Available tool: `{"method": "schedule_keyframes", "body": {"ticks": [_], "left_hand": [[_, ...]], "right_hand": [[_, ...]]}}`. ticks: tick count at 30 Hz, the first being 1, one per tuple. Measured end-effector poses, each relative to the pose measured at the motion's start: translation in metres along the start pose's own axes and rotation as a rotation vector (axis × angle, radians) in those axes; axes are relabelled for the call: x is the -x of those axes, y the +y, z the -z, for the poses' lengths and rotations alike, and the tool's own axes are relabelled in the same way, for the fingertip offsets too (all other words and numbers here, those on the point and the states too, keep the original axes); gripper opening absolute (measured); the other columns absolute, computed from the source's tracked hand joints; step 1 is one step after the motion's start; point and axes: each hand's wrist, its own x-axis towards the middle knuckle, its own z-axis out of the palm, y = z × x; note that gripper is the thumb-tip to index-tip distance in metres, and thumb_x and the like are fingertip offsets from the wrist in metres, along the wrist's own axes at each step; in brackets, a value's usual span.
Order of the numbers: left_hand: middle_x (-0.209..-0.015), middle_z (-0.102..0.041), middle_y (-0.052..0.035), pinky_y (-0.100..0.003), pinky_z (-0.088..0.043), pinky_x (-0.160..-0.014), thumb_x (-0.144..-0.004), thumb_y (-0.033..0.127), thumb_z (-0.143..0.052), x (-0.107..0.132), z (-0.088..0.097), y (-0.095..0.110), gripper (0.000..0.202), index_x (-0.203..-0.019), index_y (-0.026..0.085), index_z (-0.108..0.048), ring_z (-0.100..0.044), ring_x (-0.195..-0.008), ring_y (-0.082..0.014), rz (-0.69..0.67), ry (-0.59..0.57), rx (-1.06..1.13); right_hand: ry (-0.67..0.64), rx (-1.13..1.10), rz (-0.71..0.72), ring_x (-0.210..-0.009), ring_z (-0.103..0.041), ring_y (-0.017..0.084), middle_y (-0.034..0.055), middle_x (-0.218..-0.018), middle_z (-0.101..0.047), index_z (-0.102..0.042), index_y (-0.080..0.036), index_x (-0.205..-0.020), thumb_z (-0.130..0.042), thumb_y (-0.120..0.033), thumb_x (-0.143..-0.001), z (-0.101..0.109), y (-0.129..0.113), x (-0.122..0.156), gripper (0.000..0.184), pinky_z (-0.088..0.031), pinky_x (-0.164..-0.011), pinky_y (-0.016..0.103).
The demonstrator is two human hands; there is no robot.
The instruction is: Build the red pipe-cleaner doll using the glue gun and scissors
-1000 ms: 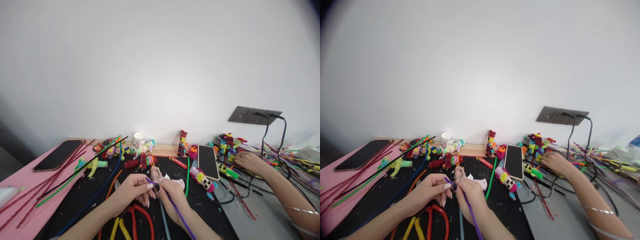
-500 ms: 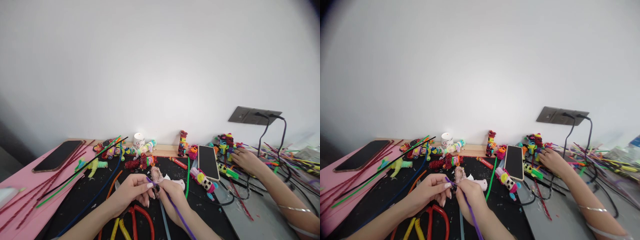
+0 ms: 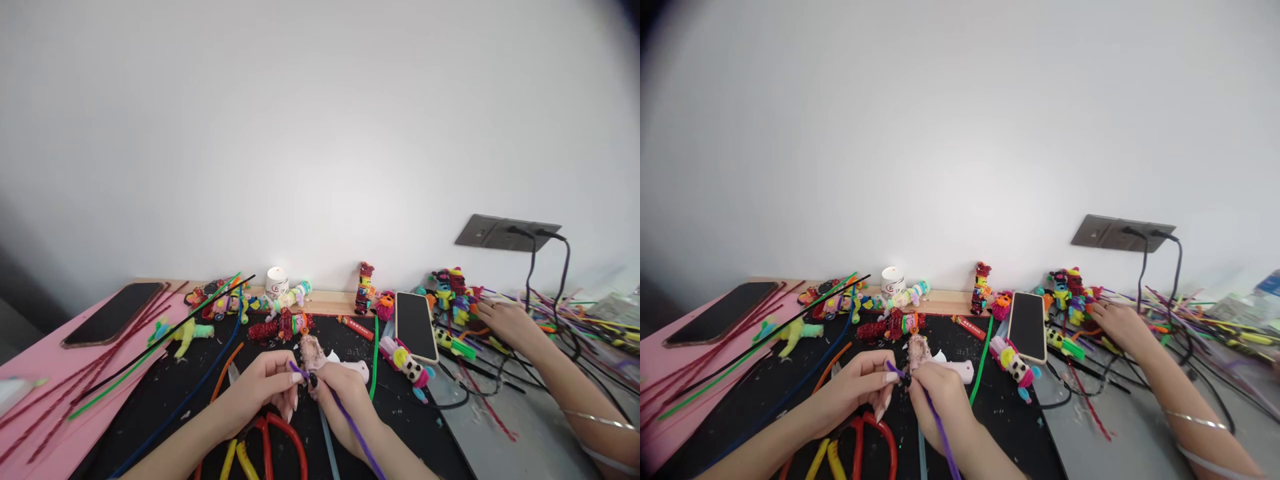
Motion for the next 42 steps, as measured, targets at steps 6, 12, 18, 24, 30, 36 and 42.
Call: {"method": "schedule_keyframes", "body": {"ticks": [6, 12, 18, 24, 30, 36, 42], "left_hand": [[-0.042, -0.054, 0.0041, -0.016, -0.032, -0.035, -0.07, 0.032, -0.067, -0.001, 0.003, -0.005, 0.025, -0.062, 0.017, -0.049, -0.041, -0.032, -0.0056, 0.021, 0.003, -0.022], [-0.035, -0.046, 0.0071, -0.017, -0.018, -0.033, -0.067, 0.028, -0.061, 0.0, 0.004, -0.005, 0.02, -0.058, 0.019, -0.045, -0.029, -0.027, -0.0035, 0.0, -0.024, -0.041], [-0.033, -0.039, 0.0098, -0.019, -0.015, -0.037, -0.066, 0.025, -0.06, 0.0, 0.005, -0.005, 0.02, -0.057, 0.019, -0.043, -0.024, -0.029, -0.003, -0.034, -0.048, -0.044], [-0.035, -0.037, 0.0105, -0.019, -0.013, -0.037, -0.066, 0.025, -0.06, 0.001, 0.006, -0.003, 0.022, -0.058, 0.02, -0.04, -0.022, -0.032, -0.003, -0.018, -0.097, -0.111], [-0.035, -0.033, 0.0112, -0.018, -0.014, -0.037, -0.066, 0.027, -0.061, 0.004, 0.004, -0.002, 0.024, -0.058, 0.021, -0.039, -0.022, -0.032, -0.0033, -0.009, -0.139, -0.142], [-0.036, -0.032, 0.011, -0.019, -0.013, -0.037, -0.063, 0.024, -0.056, 0.001, 0.013, -0.002, 0.016, -0.057, 0.019, -0.042, -0.019, -0.032, -0.0026, -0.057, -0.112, -0.075], [-0.043, -0.043, 0.0074, -0.018, -0.014, -0.036, -0.078, 0.034, -0.051, 0.001, 0.016, 0.004, 0.021, -0.065, 0.019, -0.043, -0.025, -0.035, -0.0047, -0.088, 0.04, -0.171]], "right_hand": [[0.005, 0.031, 0.02, -0.057, -0.049, 0.011, 0.0, -0.063, -0.055, -0.053, -0.019, -0.07, -0.038, -0.018, -0.093, -0.001, 0.0, 0.0, 0.027, -0.035, -0.056, 0.023], [-0.007, 0.021, 0.014, -0.057, -0.049, 0.012, 0.0003, -0.062, -0.053, -0.05, -0.019, -0.068, -0.035, -0.02, -0.095, 0.0, -0.002, 0.0, 0.03, -0.036, -0.055, 0.024], [0.014, -0.001, 0.01, -0.056, -0.049, 0.012, -0.0005, -0.062, -0.053, -0.05, -0.019, -0.068, -0.037, -0.019, -0.094, 0.0, -0.005, 0.0, 0.029, -0.036, -0.055, 0.023], [-0.011, -0.025, 0.001, -0.057, -0.048, 0.012, -0.0003, -0.062, -0.051, -0.05, -0.019, -0.068, -0.036, -0.017, -0.093, 0.003, -0.007, 0.001, 0.028, -0.034, -0.054, 0.024], [-0.007, -0.058, -0.011, -0.058, -0.049, 0.012, -0.0002, -0.061, -0.052, -0.049, -0.019, -0.066, -0.038, -0.018, -0.093, 0.002, -0.008, 0.002, 0.03, -0.036, -0.056, 0.023], [0.151, 0.028, -0.111, -0.048, -0.046, 0.01, -0.0012, -0.053, -0.051, -0.046, -0.018, -0.057, -0.036, -0.021, -0.094, 0.008, -0.009, -0.002, 0.038, -0.033, -0.05, 0.021], [0.242, 0.126, -0.127, -0.045, -0.045, 0.009, -0.002, -0.05, -0.049, -0.045, -0.018, -0.055, -0.039, -0.022, -0.093, 0.01, -0.012, -0.004, 0.038, -0.032, -0.047, 0.02]]}}
